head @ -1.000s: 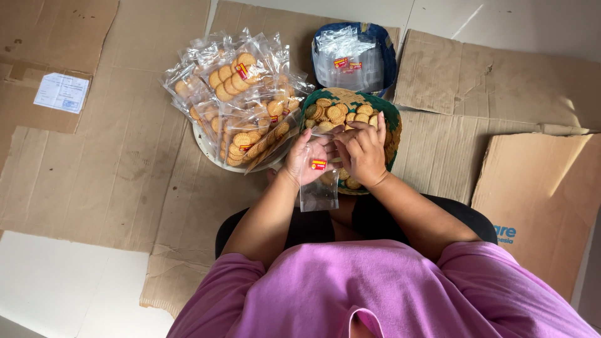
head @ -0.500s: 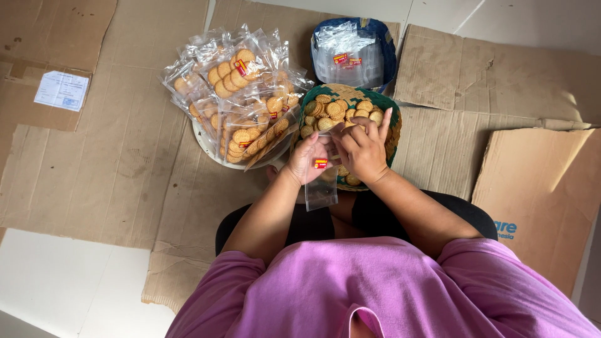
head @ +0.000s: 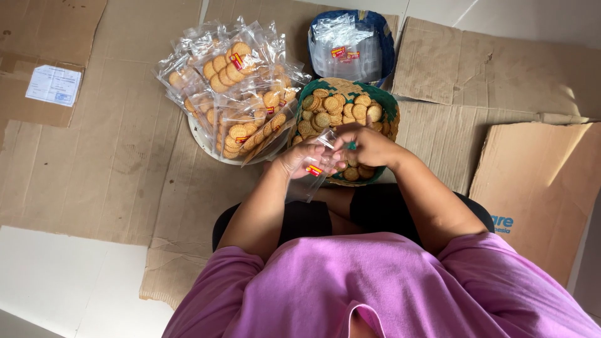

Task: Manually picking up cookies from a basket and placing them into a small plastic bag for packaging.

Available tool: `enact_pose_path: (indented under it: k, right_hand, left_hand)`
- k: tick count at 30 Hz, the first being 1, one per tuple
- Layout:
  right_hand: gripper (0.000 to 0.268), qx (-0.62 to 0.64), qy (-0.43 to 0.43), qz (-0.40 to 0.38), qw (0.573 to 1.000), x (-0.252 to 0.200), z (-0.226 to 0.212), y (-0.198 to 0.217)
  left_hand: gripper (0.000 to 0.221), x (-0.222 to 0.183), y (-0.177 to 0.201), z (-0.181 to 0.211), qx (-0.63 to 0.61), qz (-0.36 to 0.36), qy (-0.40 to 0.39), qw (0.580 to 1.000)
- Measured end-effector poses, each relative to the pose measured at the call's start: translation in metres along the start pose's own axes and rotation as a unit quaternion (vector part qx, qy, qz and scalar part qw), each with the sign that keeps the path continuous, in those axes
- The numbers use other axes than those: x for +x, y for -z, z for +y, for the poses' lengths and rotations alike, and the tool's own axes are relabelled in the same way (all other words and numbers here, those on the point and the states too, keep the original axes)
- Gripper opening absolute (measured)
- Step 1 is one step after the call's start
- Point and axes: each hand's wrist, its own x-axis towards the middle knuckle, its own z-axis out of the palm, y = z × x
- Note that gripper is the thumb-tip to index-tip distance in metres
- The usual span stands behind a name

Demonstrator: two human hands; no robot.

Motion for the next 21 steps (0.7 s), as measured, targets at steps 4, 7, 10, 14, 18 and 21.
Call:
enact_pose_path:
  k: [4,7,10,14,18,21]
  right_hand:
    - [0.012,0.119,0.024,-0.048,0.991,-0.001,0.023,-0.001]
    - [0.012,0.164,0.053,-0.027,0.985,0.000,0.055,0.007]
    - [0.020,0.012,0.012,-0.021,1.000,0.010,0.048,0.020]
    - [0.014,-0.093,0.035,-0.027,0.995,0.019,-0.046,0.044]
    - [0.014,-0.107,0.076,-0.019,0.991,0.043,-0.073,0.047]
    - [0.019,0.047,0.132,0.083,0.987,0.056,-0.084,0.035]
  left_hand:
    - [0.063,-0.005,-0.010,0.006,0.012,-0.002,0.000,1.000]
    - [0.064,-0.013,-0.015,0.013,-0.004,-0.047,-0.032,0.998]
    - [0.069,-0.018,-0.030,0.032,0.140,0.030,-0.042,0.989]
    - [0.076,-0.005,-0.010,0.023,0.161,0.066,-0.102,0.979]
    - [0.062,0.008,0.037,0.015,0.171,0.111,-0.187,0.961]
    - [0.092,-0.015,0.033,0.036,0.218,0.178,-0.192,0.940]
